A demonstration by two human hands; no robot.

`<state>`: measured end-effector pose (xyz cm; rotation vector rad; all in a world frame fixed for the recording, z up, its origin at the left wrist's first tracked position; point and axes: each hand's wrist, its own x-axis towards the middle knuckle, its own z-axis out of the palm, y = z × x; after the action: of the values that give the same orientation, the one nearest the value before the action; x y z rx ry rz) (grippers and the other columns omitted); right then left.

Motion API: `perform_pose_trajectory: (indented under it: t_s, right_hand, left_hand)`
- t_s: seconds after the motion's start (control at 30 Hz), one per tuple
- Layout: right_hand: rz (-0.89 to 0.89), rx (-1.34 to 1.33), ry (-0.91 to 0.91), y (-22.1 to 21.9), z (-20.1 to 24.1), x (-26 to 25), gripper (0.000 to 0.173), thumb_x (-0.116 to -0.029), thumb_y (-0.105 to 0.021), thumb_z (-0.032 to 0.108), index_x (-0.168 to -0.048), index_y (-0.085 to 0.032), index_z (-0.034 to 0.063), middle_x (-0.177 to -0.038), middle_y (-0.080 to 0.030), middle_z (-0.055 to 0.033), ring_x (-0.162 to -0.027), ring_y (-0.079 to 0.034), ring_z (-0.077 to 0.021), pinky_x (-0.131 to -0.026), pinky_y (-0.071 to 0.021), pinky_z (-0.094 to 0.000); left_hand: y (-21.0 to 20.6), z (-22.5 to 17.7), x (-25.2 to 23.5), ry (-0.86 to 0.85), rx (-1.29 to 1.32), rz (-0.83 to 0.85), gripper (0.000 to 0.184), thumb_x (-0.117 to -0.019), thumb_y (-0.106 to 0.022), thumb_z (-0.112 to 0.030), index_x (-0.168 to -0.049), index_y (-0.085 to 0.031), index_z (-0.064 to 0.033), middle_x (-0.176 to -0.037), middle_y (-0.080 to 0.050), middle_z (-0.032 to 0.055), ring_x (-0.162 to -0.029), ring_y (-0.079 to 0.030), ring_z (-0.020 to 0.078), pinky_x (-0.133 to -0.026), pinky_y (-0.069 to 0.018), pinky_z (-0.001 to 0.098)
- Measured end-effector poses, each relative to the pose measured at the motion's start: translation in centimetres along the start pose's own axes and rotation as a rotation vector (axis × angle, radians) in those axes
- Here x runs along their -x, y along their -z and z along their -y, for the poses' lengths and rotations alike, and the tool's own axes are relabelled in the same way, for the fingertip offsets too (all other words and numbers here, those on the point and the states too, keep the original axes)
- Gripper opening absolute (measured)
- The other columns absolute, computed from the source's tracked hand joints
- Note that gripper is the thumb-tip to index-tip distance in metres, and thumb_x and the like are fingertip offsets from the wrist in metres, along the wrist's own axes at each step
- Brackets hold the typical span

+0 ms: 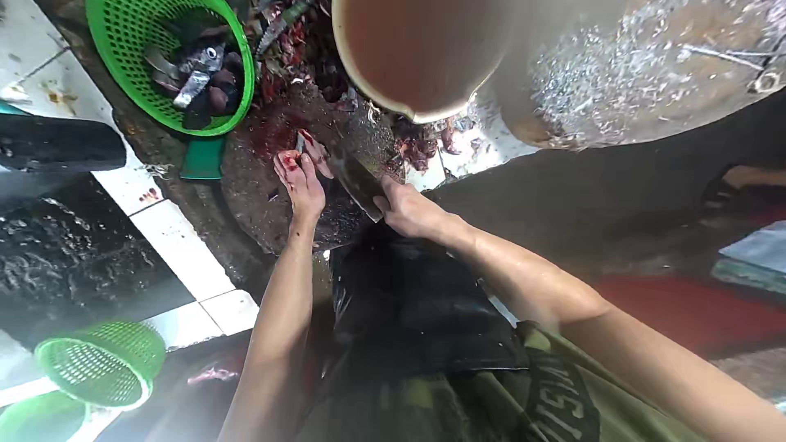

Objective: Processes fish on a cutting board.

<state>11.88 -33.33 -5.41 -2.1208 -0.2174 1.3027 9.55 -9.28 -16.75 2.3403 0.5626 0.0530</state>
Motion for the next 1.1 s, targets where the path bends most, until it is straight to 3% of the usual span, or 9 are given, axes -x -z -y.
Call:
perform_pose_trajectory:
  t_s: [0.1, 0.23, 0.3, 0.53, 0.67, 0.8, 0.97, 1.03, 1.1]
  right_hand:
    - [0.024, 0.01, -0.001, -0.1, 0.7, -0.5, 0.034, -0.1081, -0.048, 0.035, -0.13, -0.051, 0.0088, -0.093, -0.068, -0.0139, -0.088, -0.072, -0.0317, -0.075, -0.06, -0.053]
    - [0.058, 0.033, -0.031, -0.2, 1.7, -0.9, 0.033, -0.1079, -0.048, 0.034, -0.128, -0.051, 0.0088, -0.093, -0.068, -0.0129, -0.087, -0.072, -0.031, -0.074, -0.0597, -0.052]
    - [0.042, 0.063, -0.036, -0.5, 2.1, -1.0, 0.032, -0.1075, -0.048, 0.033, -0.127, -0.051, 0.0084, -0.089, -0.067, -0.0123, -0.083, -0.071, -0.031, -0.071, -0.0597, -0.0515]
    - [0.052, 0.16, -0.133, -0.5, 4.8, -1.1, 0.028, -0.1061, -0.049, 0.03, -0.124, -0.05, 0.009, -0.09, -0.066, -0.0126, -0.082, -0.072, -0.0319, -0.069, -0.0593, -0.052]
    - [-0.045, 0.094, -0.135, -1.3, 7.1, -5.5, 0.034, -0.099, -0.059, 0.028, -0.126, -0.051, 0.0076, -0.097, -0.068, -0.0144, -0.088, -0.072, -0.033, -0.072, -0.059, -0.0548]
    - [-0.153, 0.065, -0.093, -2.3, 8.2, -8.5, 0.035, -0.0982, -0.06, 0.025, -0.128, -0.05, 0.0088, -0.099, -0.069, -0.0136, -0.093, -0.072, -0.032, -0.074, -0.0596, -0.0528]
    - [-0.049, 0.173, -0.141, -1.6, 7.7, -3.2, 0.031, -0.1016, -0.055, 0.025, -0.126, -0.051, 0.007, -0.097, -0.068, -0.0157, -0.089, -0.072, -0.0348, -0.072, -0.0594, -0.0552]
    - [-0.012, 0.213, -0.181, -1.6, 7.7, -1.8, 0.028, -0.1039, -0.052, 0.026, -0.125, -0.052, 0.008, -0.095, -0.068, -0.0155, -0.088, -0.072, -0.0351, -0.071, -0.0593, -0.0553]
    - [-0.005, 0.233, -0.213, -1.5, 8.1, -1.9, 0.03, -0.1042, -0.053, 0.027, -0.127, -0.051, 0.0079, -0.097, -0.068, -0.0166, -0.09, -0.072, -0.0366, -0.072, -0.0591, -0.0563]
  left_hand:
    - [-0.3, 0.0, -0.2, 0.007, 0.061, -0.056, 0.039, -0.1091, -0.037, -0.029, -0.121, -0.059, -0.001, -0.132, -0.056, 0.0205, -0.134, -0.048, 0.0288, -0.12, -0.033, 0.043]
    - [-0.4, -0.1, 0.3, -0.002, 0.006, -0.077, 0.039, -0.1106, -0.036, -0.03, -0.126, -0.06, -0.0023, -0.141, -0.053, 0.0218, -0.144, -0.039, 0.0324, -0.126, -0.0234, 0.0433]
    - [-0.4, -0.6, 0.2, 0.017, -0.043, -0.095, 0.038, -0.1102, -0.036, -0.03, -0.124, -0.061, -0.0042, -0.139, -0.053, 0.0211, -0.142, -0.039, 0.0322, -0.124, -0.024, 0.0438]
    - [-0.3, -1.1, 0.3, 0.123, -0.109, -0.033, 0.043, -0.11, -0.03, -0.032, -0.132, -0.059, -0.0087, -0.147, -0.049, 0.0193, -0.145, -0.037, 0.0353, -0.118, -0.0256, 0.0599]
    - [-0.2, -2.1, 0.2, 0.181, -0.198, -0.031, 0.041, -0.1083, -0.031, -0.028, -0.13, -0.059, -0.0056, -0.146, -0.05, 0.021, -0.141, -0.041, 0.0386, -0.113, -0.0312, 0.0597]
    - [-0.3, -1.7, 0.7, 0.249, -0.218, 0.055, 0.046, -0.1101, -0.027, -0.03, -0.143, -0.048, -0.0054, -0.161, -0.034, 0.0222, -0.153, -0.024, 0.0409, -0.12, -0.0213, 0.0634]
    - [0.2, -1.1, 0.2, 0.196, -0.062, -0.095, 0.037, -0.107, -0.041, -0.036, -0.124, -0.058, -0.0075, -0.14, -0.053, 0.0176, -0.138, -0.043, 0.0352, -0.114, -0.0306, 0.0594]
    - [1.0, -0.6, -1.0, 0.191, 0.035, -0.175, 0.036, -0.1072, -0.046, -0.037, -0.124, -0.057, -0.0074, -0.129, -0.06, 0.0135, -0.127, -0.053, 0.0292, -0.105, -0.0387, 0.0562]
    - [0.9, -0.4, -2.5, 0.168, -0.042, -0.182, 0.039, -0.1081, -0.044, -0.036, -0.127, -0.059, -0.006, -0.134, -0.061, 0.0151, -0.131, -0.051, 0.0321, -0.105, -0.036, 0.0591]
